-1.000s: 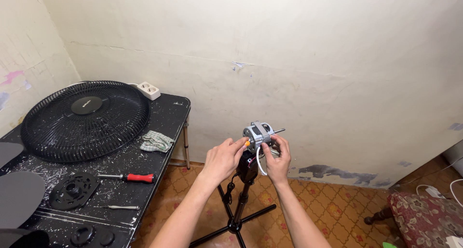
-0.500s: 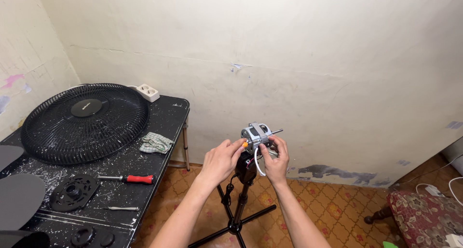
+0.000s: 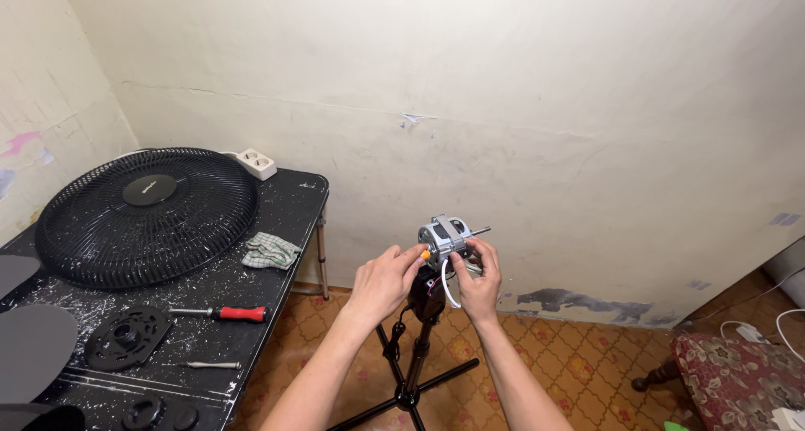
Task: The person uses a screwdriver to tighten screws on the fan motor assembly mounted on a stand, then picks up a small white plastic part and places it on the table. They continue to adjust and tighten components on the motor with the screwdriver.
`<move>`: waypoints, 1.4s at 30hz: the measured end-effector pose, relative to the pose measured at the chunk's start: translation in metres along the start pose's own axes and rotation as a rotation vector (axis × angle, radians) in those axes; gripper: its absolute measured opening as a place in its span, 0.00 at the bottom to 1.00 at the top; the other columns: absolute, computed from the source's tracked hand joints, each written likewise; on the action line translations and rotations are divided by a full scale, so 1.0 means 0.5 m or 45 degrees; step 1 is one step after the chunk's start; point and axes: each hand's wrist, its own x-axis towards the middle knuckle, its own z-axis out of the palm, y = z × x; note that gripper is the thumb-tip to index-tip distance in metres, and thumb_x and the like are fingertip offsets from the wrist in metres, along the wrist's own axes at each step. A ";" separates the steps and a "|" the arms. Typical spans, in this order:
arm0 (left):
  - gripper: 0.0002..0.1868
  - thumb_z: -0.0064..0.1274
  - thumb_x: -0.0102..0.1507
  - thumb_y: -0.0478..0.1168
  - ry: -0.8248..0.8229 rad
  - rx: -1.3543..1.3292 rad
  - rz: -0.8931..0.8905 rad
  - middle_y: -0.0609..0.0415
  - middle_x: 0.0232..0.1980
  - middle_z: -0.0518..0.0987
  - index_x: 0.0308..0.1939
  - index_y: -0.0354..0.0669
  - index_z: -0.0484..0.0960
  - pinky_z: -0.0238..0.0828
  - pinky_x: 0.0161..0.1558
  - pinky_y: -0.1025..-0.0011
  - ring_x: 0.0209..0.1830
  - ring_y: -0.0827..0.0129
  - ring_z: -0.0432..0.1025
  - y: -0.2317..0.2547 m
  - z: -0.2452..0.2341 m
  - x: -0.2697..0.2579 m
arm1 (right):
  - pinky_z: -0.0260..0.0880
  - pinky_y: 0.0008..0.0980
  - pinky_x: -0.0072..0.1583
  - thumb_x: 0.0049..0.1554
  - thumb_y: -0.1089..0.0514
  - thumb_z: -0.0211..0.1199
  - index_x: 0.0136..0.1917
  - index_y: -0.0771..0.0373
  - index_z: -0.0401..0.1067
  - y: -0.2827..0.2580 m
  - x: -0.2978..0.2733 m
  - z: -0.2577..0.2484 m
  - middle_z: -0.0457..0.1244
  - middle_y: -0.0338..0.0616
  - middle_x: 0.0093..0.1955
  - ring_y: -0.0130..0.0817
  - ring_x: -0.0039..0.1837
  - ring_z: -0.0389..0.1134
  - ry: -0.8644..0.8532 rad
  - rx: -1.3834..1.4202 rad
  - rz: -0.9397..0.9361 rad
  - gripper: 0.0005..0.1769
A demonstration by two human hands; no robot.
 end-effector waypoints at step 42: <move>0.14 0.49 0.69 0.48 -0.114 -0.194 -0.027 0.46 0.41 0.76 0.48 0.41 0.76 0.73 0.37 0.52 0.38 0.44 0.75 -0.004 -0.006 -0.003 | 0.73 0.29 0.59 0.61 0.59 0.65 0.61 0.62 0.75 0.034 -0.016 -0.012 0.60 0.45 0.70 0.30 0.65 0.67 -0.095 0.280 0.146 0.15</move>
